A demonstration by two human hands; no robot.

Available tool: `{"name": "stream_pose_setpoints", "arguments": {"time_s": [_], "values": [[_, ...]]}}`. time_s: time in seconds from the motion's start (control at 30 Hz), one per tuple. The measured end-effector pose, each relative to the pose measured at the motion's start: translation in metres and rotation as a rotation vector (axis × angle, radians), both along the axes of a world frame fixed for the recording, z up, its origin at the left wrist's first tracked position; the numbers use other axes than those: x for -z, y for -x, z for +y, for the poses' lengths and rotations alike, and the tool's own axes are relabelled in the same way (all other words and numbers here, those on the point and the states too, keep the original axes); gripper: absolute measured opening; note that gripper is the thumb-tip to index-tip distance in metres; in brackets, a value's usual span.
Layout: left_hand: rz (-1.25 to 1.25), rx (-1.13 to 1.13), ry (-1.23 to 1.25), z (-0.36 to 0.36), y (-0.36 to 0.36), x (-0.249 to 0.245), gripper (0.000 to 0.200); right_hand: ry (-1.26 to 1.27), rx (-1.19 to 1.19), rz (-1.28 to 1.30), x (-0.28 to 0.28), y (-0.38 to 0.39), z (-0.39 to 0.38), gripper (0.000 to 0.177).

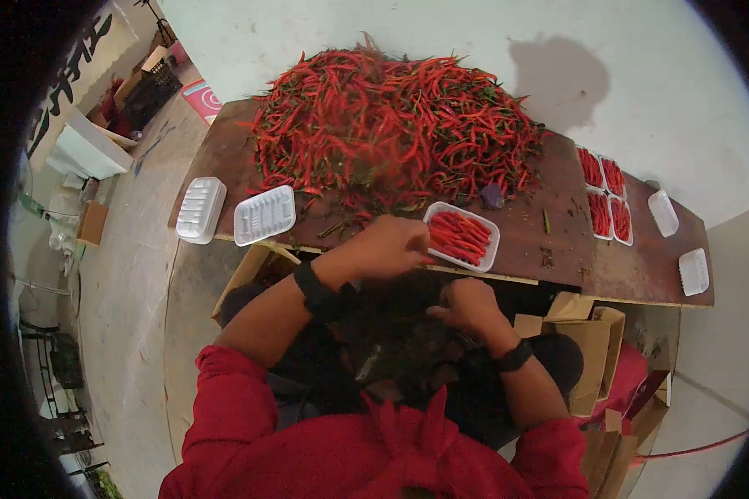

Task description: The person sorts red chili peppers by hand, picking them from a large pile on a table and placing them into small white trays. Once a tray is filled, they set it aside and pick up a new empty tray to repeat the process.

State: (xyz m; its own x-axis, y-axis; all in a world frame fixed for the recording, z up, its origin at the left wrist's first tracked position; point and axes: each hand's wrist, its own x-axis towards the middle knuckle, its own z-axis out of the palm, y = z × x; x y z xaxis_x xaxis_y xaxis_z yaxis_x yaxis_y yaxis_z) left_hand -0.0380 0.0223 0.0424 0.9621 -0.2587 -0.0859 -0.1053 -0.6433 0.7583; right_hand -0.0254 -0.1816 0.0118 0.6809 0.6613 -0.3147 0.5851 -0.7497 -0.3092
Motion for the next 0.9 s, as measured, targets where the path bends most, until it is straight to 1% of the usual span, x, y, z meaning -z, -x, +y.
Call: {"name": "stream_pose_setpoints", "arguments": {"time_s": [0.03,0.07,0.13,0.17,0.23,0.27,0.33,0.47,0.53,0.73,0.8,0.87,0.9], "values": [[0.003,0.01,0.015,0.003,0.0,-0.003,0.019,0.049,-0.058,0.033,-0.004,-0.001,-0.001,0.019],[0.006,0.018,0.03,0.004,-0.001,-0.003,0.02,0.05,-0.06,0.033,-0.003,-0.001,-0.003,0.019],[-0.034,0.055,0.01,0.005,-0.004,0.006,0.02,-0.489,0.141,-0.134,-0.001,-0.001,-0.006,0.019],[-0.075,0.095,-0.012,0.005,-0.005,0.01,0.02,-0.489,0.141,-0.132,-0.002,-0.003,-0.006,0.019],[-0.052,0.11,0.005,0.0,-0.006,0.013,0.021,-0.655,0.207,-0.122,-0.009,-0.006,-0.005,0.021],[-0.033,0.123,0.021,-0.003,-0.007,0.014,0.021,-0.656,0.211,-0.123,-0.007,-0.008,-0.007,0.021],[-0.026,0.13,0.031,-0.009,-0.008,0.009,0.022,-0.616,0.136,-0.133,-0.001,-0.011,-0.009,0.023],[-0.042,0.129,0.073,-0.012,-0.01,0.013,0.02,-0.631,0.081,-0.15,-0.006,-0.013,-0.011,0.023],[-0.049,0.111,0.077,-0.014,-0.012,0.013,0.019,-0.632,0.127,-0.101,-0.01,-0.014,-0.012,0.024],[-0.034,0.063,0.105,-0.011,-0.02,0.009,0.019,-0.543,0.242,-0.101,-0.011,-0.025,-0.023,0.026],[-0.019,0.058,0.095,-0.014,-0.022,0.011,0.019,-0.571,0.217,-0.127,-0.01,-0.027,-0.023,0.026],[-0.146,0.07,0.126,-0.017,-0.025,0.02,0.019,-0.599,0.191,-0.154,-0.011,-0.029,-0.023,0.025],[-0.145,0.07,0.126,-0.019,-0.026,0.019,0.019,-0.608,0.2,-0.122,-0.013,-0.03,-0.023,0.024]]}}
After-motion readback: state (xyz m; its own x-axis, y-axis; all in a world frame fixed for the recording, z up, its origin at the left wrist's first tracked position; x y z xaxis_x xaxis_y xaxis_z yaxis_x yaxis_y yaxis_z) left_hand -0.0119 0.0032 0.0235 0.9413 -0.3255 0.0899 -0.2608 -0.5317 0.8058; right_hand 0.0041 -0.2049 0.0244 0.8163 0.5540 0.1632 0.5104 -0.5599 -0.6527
